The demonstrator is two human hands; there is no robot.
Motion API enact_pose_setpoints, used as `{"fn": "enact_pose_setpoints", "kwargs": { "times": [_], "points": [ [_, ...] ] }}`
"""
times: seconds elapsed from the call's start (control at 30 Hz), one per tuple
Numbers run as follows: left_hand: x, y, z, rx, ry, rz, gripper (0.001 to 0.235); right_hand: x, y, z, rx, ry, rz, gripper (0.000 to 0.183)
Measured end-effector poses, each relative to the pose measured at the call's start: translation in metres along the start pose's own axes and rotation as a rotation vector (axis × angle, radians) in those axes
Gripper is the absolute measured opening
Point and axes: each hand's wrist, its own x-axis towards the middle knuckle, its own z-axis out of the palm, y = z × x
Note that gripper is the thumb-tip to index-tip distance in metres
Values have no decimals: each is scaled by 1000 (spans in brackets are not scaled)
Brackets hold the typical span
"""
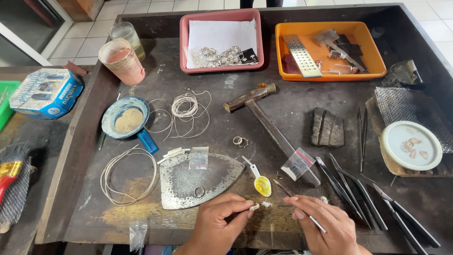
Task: The person holds a small metal ring in the left hand and uses a small brush in the right hand to apply a yellow paste from a spoon onto the ring. The action is repeated multiple times throughout the clip.
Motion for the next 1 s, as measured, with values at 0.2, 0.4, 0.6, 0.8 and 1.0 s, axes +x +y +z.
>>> {"fn": "enact_pose_setpoints", "kwargs": {
  "times": [0.2,0.4,0.6,0.8,1.0],
  "points": [
    [6,10,-3,109,-19,99,10,-1,3,-7,52,-99,21,13],
    [1,7,-3,76,-23,37,11,10,-3,-10,341,-15,343,11],
    [0,6,-3,77,-41,23,13,11,-2,-9,360,-18,386,16],
    [0,5,-3,75,-42,37,15,10,0,-7,389,-15,401,15],
    [0,6,-3,56,-41,29,15,12,-2,-6,371,-18,384,11]
  ]
}}
